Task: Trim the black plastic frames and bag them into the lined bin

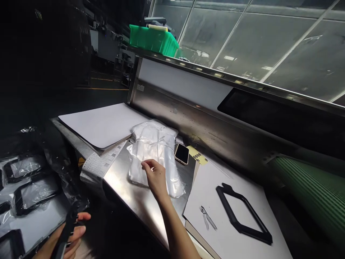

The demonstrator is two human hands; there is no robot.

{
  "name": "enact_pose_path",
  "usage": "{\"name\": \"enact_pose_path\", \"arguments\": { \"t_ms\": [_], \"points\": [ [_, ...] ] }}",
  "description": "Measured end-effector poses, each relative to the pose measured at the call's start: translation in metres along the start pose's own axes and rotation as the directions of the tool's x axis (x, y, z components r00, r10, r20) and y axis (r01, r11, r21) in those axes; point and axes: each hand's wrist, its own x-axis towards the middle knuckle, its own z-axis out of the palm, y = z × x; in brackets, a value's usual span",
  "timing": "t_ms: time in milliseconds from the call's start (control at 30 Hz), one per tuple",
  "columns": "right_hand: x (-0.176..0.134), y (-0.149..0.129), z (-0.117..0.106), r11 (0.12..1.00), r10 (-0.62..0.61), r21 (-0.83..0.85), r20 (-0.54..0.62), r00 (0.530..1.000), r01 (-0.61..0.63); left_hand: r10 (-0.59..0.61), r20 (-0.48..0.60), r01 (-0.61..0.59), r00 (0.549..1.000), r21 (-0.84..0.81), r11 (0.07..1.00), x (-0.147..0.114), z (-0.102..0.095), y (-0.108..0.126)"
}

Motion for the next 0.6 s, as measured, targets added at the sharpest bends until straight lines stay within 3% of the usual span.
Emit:
{"name": "enact_pose_path", "arguments": {
  "t_ms": [67,200,400,500,600],
  "points": [
    [-0.015,-0.017,0.009,0.996,-0.006,0.087,0.057,0.998,0.001,0.075,-0.005,-0.075,0.997,-0.01,0.997,-0.004,0.011,0.013],
    [-0.059,-0.038,0.032,0.979,-0.009,0.203,0.148,0.989,-0.021,0.194,0.112,-0.191,0.975,-0.04,0.981,-0.015,0.031,0.033],
    [-0.124,-0.032,0.052,0.892,0.06,0.422,0.241,0.969,-0.16,0.0,0.094,-0.014,0.996,0.148,0.989,-0.02,0.034,0.022],
    [-0.152,-0.021,0.058,0.767,0.212,0.55,0.267,0.94,-0.329,-0.055,0.088,0.041,0.995,0.158,0.987,-0.021,0.026,0.005],
    [-0.176,-0.006,0.057,0.53,0.367,0.702,0.315,0.875,-0.475,-0.081,0.075,0.07,0.994,0.142,0.987,-0.02,0.014,-0.009]
  ]
}}
